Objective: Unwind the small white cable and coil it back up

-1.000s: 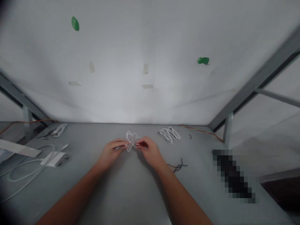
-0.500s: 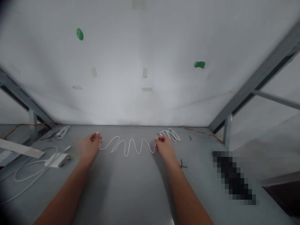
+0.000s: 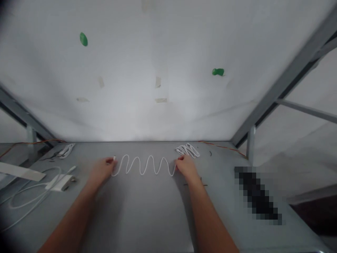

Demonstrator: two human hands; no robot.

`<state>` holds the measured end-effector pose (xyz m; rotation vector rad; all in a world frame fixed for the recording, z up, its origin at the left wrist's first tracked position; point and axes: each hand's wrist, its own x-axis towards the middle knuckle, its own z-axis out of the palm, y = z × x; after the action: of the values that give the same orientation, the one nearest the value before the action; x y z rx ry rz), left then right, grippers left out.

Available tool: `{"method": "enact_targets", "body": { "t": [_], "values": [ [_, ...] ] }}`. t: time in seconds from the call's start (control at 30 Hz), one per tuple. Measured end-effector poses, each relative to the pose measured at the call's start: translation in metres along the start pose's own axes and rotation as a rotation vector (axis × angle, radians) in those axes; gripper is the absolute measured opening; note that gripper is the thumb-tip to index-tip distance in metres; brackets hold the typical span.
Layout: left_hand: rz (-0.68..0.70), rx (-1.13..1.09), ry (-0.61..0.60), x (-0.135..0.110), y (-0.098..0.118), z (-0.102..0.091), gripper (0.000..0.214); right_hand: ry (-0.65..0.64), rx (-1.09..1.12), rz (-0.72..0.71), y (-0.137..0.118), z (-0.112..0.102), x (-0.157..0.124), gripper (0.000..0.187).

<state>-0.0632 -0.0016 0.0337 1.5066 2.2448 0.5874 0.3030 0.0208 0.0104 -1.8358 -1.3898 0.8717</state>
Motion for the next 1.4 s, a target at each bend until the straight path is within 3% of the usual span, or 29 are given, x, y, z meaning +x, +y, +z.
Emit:
{"method": "enact_targets", "body": {
  "t": [0.1, 0.2, 0.33, 0.47, 0.73, 0.9, 1.03, 1.13, 1.23, 1.4],
  "values": [
    [0.174, -0.145, -0.148, -0.024, 0.026, 0.029, 0.026, -0.217, 0.043, 0.048, -0.011, 0.020, -0.015, 0.016],
    [0.318, -0.224, -0.180, -0.047, 0.047, 0.055, 0.022, -0.427, 0.162, 0.060, -0.022, 0.039, -0.031, 0.018],
    [0.470, -0.336, -0.234, -0.066, 0.060, 0.073, 0.029, -0.547, 0.488, 0.003, -0.029, 0.061, -0.045, 0.038],
    [0.468, -0.477, -0.207, -0.072, 0.061, 0.077, 0.030, -0.570, 0.735, -0.019, -0.035, 0.071, -0.051, 0.049],
    [0.315, -0.758, -0.160, -0.065, 0.062, 0.073, 0.046, -0.642, 1.086, 0.014, -0.047, 0.062, -0.054, 0.034],
    [0.525, -0.648, -0.005, -0.067, 0.065, 0.067, 0.034, -0.725, 1.132, 0.061, -0.050, 0.069, -0.057, 0.031],
    [0.605, -0.619, -0.033, -0.068, 0.064, 0.067, 0.030, -0.602, 1.026, -0.019, -0.049, 0.080, -0.061, 0.047],
    [0.545, -0.626, -0.020, -0.068, 0.064, 0.068, 0.037, -0.438, 0.961, -0.078, -0.045, 0.086, -0.060, 0.050],
    [0.436, -0.656, -0.070, -0.070, 0.065, 0.070, 0.049, -0.340, 0.923, -0.056, -0.043, 0.088, -0.057, 0.046],
    [0.406, -0.668, -0.188, -0.073, 0.065, 0.074, 0.052, -0.329, 0.734, -0.037, -0.047, 0.083, -0.059, 0.029]
  ]
}}
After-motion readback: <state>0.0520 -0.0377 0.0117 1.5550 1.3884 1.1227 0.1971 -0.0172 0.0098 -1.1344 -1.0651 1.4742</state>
